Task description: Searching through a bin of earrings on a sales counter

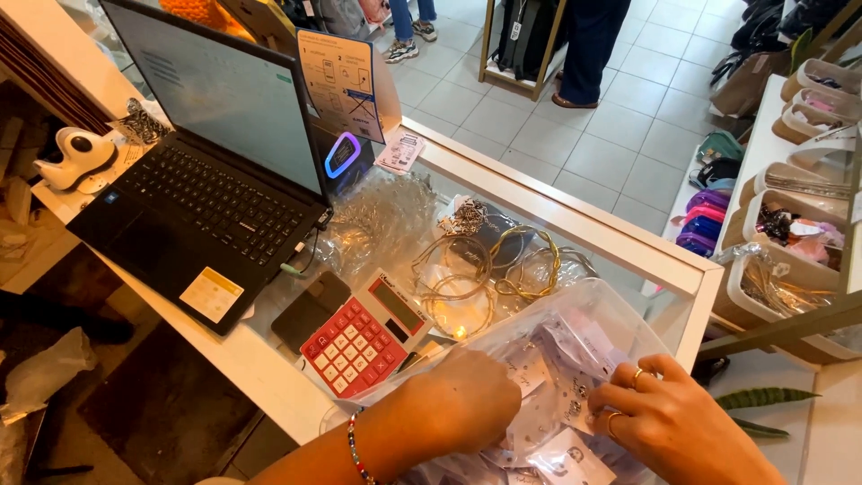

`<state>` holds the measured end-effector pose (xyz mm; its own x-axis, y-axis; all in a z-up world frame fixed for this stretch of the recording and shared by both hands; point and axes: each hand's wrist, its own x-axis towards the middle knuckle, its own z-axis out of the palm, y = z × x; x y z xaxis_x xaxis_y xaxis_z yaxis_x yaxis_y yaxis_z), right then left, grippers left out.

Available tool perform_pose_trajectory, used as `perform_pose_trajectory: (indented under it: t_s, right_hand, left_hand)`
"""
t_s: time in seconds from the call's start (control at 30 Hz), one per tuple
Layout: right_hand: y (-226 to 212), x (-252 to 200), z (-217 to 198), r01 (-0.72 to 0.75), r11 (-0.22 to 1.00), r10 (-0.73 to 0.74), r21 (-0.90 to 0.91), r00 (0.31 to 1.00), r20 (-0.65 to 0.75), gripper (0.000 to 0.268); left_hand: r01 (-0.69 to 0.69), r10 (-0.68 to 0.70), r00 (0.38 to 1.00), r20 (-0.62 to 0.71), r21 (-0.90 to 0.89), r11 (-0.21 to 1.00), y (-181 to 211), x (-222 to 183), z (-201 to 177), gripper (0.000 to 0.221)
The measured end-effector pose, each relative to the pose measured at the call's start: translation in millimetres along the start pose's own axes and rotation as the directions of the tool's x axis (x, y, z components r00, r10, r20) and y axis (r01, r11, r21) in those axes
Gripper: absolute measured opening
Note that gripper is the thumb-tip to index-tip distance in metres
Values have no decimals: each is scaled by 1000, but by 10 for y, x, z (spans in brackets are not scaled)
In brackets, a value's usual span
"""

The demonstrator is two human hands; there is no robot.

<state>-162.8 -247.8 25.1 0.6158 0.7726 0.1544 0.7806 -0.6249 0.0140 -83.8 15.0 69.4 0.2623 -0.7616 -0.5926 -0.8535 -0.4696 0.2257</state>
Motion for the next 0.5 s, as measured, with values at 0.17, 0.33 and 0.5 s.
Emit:
perform_pose_trajectory:
  t_s: [0.17, 0.33, 0.5]
  right_hand:
    - [-10, 1, -34, -2, 1000, 2, -9, 1000, -30, 25]
    - [4, -12, -13, -15, 1000, 15, -2, 998, -54, 23]
    - [-6, 40, -67, -77, 997, 79, 17, 988, -132, 19]
  left_hand:
    - [14, -14, 999, 42, -2, 1000, 66, -14, -49, 35]
    - [39, -38, 999, -19, 26, 999, 196, -46, -42, 24]
    - [56, -52, 987, -149, 23, 998, 336, 160, 242, 24]
